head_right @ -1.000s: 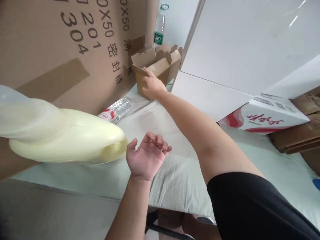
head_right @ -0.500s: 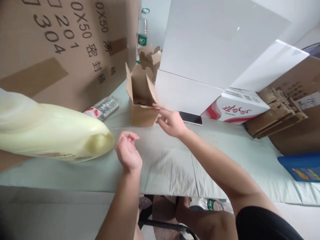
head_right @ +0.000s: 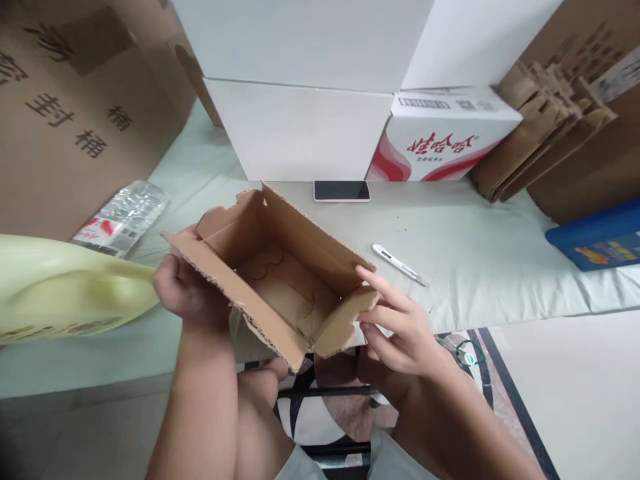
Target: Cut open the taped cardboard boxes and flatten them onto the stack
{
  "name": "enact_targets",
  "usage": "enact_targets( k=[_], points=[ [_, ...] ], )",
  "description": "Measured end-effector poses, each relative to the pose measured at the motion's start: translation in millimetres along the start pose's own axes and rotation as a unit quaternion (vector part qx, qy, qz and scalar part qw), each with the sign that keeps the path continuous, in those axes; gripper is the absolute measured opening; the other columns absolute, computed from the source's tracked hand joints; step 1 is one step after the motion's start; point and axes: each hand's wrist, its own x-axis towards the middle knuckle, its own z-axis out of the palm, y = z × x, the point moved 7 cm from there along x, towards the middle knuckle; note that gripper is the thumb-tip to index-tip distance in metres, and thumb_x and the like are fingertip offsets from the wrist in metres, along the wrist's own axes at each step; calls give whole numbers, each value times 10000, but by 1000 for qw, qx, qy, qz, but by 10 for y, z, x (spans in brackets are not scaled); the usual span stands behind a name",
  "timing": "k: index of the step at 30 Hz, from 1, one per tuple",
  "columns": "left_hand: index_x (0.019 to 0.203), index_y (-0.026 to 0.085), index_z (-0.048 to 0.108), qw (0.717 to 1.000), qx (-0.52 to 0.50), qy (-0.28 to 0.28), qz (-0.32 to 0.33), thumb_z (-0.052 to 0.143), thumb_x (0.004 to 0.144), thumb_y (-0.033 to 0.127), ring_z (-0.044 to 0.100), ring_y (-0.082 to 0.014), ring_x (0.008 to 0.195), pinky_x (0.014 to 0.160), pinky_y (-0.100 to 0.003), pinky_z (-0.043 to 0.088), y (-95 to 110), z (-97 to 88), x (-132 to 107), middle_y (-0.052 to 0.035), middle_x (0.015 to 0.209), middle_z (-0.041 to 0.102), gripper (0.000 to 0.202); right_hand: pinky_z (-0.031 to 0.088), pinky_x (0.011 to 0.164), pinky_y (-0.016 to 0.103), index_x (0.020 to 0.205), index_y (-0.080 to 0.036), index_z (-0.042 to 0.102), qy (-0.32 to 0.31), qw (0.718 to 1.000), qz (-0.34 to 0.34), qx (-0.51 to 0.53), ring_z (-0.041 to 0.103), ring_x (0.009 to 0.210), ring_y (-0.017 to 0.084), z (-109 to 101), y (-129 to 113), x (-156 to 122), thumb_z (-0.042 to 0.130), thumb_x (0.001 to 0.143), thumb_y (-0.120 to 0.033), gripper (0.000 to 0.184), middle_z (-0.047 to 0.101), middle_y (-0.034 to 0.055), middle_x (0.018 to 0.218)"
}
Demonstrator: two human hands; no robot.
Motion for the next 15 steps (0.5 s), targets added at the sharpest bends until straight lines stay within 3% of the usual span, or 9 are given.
enact_targets(
  k=[2, 4, 8, 10, 12, 14, 15],
  points=[
    [960, 217, 715, 999, -32, 4, 7, 482, 899, 569, 682, -305, 1100, 1000, -459, 543, -31, 30, -18, -97, 1065, 743, 426, 630, 682, 322, 1005, -238, 632, 17, 1000, 9, 11, 746, 826, 151, 31, 90, -29, 552, 866, -19, 272, 373, 63, 1697],
    [905, 214, 743, 999, -18, 4, 40, 493, 898, 525, 661, -286, 1117, 1055, -437, 512, -30, 68, -42, -95, 1021, 729, 399, 615, 664, 317, 1123, -242, 618, 16, 1000, 12, 7, 705, 742, 118, 67, 147, -60, 554, 872, -24, 339, 354, 98, 1704],
    [792, 230, 708, 998, 12, -17, 51, 573, 882, 487, 631, -246, 1087, 1052, -386, 492, -102, 203, -77, -81, 1007, 689, 305, 590, 658, 301, 1266, -249, 633, 14, 998, 19, -65, 704, 915, 180, 131, 191, -160, 572, 868, -50, 449, 537, 141, 1519],
    [769, 226, 666, 999, 24, -10, 46, 613, 892, 479, 624, -221, 1050, 1009, -357, 500, -153, 243, -79, -67, 1008, 670, 286, 586, 683, 308, 1294, -280, 652, 66, 994, 16, -86, 667, 973, 197, 95, 192, -232, 585, 855, -70, 491, 586, 112, 1340],
    [779, 215, 639, 998, 40, -2, 58, 652, 897, 510, 615, -197, 1002, 972, -329, 503, -183, 271, -77, -52, 961, 643, 318, 589, 740, 351, 1361, -326, 636, 164, 981, 23, -103, 625, 995, 214, -12, 213, -326, 619, 845, -132, 551, 563, 89, 1238],
    [811, 207, 626, 997, 56, -6, 60, 685, 878, 573, 607, -175, 929, 914, -310, 510, -226, 296, -73, -36, 915, 618, 377, 593, 850, 431, 1500, -352, 517, 238, 966, 51, -87, 604, 1097, 257, -97, 284, -418, 635, 859, -228, 664, 539, 95, 1301],
    [835, 206, 620, 997, 63, -6, 53, 700, 861, 604, 600, -163, 877, 867, -302, 514, -258, 299, -70, -27, 900, 608, 407, 584, 923, 478, 1561, -348, 433, 237, 967, 70, -63, 591, 1181, 285, -95, 336, -435, 627, 875, -270, 717, 524, 106, 1372]
  ],
)
